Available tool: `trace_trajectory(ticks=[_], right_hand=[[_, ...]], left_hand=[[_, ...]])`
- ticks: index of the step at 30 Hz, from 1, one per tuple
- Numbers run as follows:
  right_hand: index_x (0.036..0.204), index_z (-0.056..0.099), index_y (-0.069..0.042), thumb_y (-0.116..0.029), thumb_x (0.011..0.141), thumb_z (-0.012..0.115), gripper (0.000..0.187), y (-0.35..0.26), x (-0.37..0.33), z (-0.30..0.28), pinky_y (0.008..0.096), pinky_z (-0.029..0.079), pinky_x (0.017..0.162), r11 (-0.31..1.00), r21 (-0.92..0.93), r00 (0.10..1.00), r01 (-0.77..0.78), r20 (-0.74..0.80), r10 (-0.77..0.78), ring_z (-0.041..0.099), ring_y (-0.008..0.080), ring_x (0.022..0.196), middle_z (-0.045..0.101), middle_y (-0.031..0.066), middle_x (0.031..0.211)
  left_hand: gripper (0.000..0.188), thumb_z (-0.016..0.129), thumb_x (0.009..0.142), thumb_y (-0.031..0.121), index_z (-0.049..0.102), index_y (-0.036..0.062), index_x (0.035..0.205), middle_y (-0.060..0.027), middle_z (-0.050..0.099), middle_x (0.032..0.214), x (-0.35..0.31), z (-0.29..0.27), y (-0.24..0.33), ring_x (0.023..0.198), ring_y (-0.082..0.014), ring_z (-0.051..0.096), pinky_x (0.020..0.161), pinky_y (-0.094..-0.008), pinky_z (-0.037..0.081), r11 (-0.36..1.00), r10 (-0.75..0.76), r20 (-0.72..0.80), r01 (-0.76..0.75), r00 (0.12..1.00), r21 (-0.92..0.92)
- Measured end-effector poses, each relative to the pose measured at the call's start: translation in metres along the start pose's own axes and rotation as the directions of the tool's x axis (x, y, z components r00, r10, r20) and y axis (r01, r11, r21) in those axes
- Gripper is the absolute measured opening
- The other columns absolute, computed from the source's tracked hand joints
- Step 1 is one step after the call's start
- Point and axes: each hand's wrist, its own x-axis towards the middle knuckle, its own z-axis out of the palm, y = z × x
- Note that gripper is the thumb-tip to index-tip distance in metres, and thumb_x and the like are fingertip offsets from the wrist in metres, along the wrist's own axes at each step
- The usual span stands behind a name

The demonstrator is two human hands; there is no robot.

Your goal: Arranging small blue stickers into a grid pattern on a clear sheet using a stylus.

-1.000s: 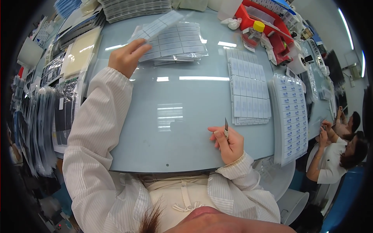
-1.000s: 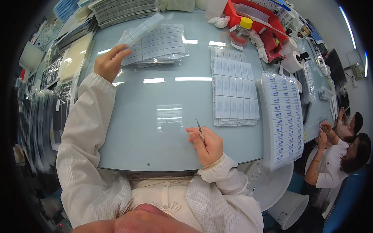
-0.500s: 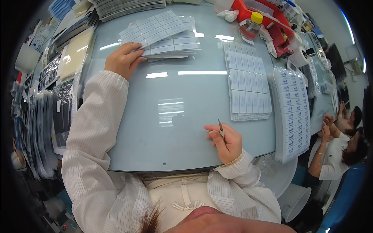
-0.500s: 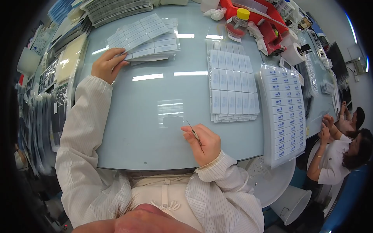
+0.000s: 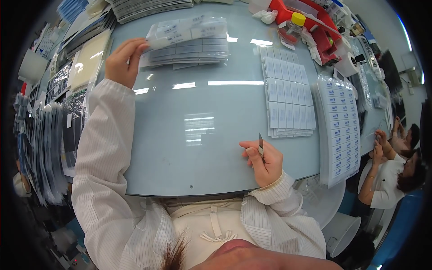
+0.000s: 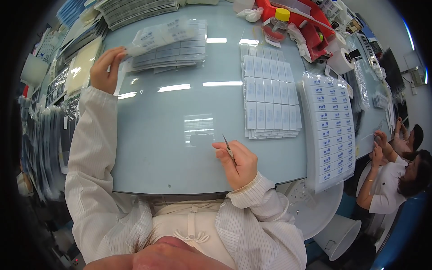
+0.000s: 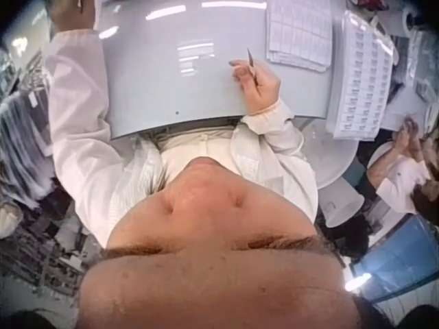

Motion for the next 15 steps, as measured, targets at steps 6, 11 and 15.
trace_trajectory(ticks=[6, 11, 15], right_hand=[[0.101, 0.071, 0.001, -0.023, 0.100, 0.058, 0.028, 0.002, -0.001, 0.000, 0.0246, 0.042, 0.053, 0.999, 0.026, 0.999, 0.024, -0.030, -0.023, 0.052, 0.0109, 0.057, 0.060, 0.0052, 0.071], [0.103, 0.071, 0.001, -0.028, 0.102, 0.054, 0.034, 0.005, -0.001, 0.002, 0.0226, 0.043, 0.054, 0.997, -0.011, 0.997, 0.078, -0.004, -0.078, 0.052, 0.0079, 0.058, 0.064, 0.0046, 0.075], [0.104, 0.070, 0.001, -0.030, 0.103, 0.052, 0.036, -0.001, -0.002, 0.000, 0.0223, 0.042, 0.055, 0.999, 0.033, 1.000, 0.027, -0.003, -0.027, 0.052, 0.0077, 0.059, 0.064, 0.0042, 0.077]], left_hand=[[0.014, 0.070, 0.088, 0.007, 0.072, 0.0027, 0.101, -0.0096, 0.072, 0.101, -0.032, -0.018, 0.031, 0.085, -0.0240, 0.071, 0.071, -0.0316, 0.058, 0.983, 0.175, 0.079, -0.170, 0.981, -0.063], [0.047, 0.079, 0.073, 0.002, 0.065, -0.0004, 0.118, -0.0118, 0.065, 0.124, -0.063, -0.027, 0.056, 0.106, -0.0286, 0.067, 0.088, -0.0333, 0.056, 0.992, 0.057, 0.314, -0.090, 0.948, 0.093], [0.060, 0.074, 0.069, -0.008, 0.058, -0.0037, 0.126, -0.0156, 0.057, 0.135, -0.063, -0.046, 0.081, 0.117, -0.0328, 0.061, 0.097, -0.0368, 0.051, 1.000, 0.011, 0.261, -0.018, 0.965, 0.023]])
